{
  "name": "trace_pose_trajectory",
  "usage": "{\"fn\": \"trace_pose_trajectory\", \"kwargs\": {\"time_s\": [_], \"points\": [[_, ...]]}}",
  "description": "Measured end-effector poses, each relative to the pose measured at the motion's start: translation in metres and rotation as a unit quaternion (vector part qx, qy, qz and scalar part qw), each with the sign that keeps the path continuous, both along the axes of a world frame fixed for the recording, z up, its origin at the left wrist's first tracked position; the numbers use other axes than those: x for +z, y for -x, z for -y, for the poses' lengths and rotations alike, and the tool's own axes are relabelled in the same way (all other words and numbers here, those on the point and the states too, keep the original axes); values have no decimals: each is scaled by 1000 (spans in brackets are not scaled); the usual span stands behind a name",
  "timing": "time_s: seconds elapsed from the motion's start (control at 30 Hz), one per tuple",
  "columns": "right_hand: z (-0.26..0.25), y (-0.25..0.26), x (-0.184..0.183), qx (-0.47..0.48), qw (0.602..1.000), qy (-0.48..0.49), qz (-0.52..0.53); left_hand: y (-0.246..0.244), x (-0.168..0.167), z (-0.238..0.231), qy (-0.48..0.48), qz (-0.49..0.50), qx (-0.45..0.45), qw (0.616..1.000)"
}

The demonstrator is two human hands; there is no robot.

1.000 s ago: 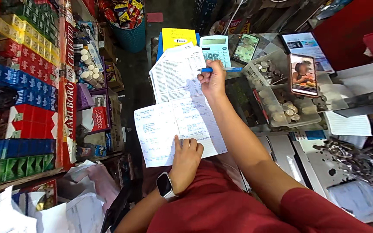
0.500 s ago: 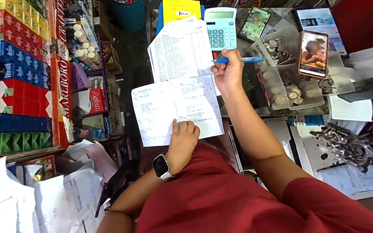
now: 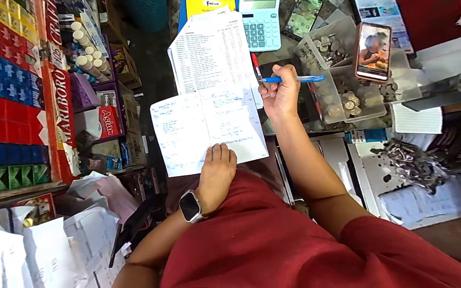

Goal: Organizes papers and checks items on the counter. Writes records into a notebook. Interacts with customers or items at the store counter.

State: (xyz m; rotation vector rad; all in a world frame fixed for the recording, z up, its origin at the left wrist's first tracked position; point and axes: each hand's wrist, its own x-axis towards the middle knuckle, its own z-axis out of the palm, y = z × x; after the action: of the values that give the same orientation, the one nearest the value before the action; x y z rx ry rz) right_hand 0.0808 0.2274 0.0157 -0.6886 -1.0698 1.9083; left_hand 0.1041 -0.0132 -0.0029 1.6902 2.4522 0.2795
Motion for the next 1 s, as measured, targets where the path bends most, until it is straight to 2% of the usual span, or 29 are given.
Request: {"fn": "trace_pose_trajectory", "kwargs": {"time_s": [0.33, 0.53, 0.77, 0.83, 0.9, 1.0], "points": [[5, 6, 0, 1, 1000, 10, 1, 2, 0, 0, -12, 0, 5, 1000], [6, 8, 3, -5, 1000, 9, 1, 15, -2, -6, 4, 111, 20, 994], [8, 13, 1, -18, 1000, 10, 12, 34, -10, -16, -37, 63, 52, 996], [9, 14, -3, -16, 998, -46, 43, 35, -12, -20, -44, 61, 55, 996], [14, 11, -9, 18, 978, -173, 116, 36, -14, -22, -45, 73, 60, 994], [29, 5, -18, 77, 893, -384, 222, 36, -17, -21, -48, 62, 63, 995]]}}
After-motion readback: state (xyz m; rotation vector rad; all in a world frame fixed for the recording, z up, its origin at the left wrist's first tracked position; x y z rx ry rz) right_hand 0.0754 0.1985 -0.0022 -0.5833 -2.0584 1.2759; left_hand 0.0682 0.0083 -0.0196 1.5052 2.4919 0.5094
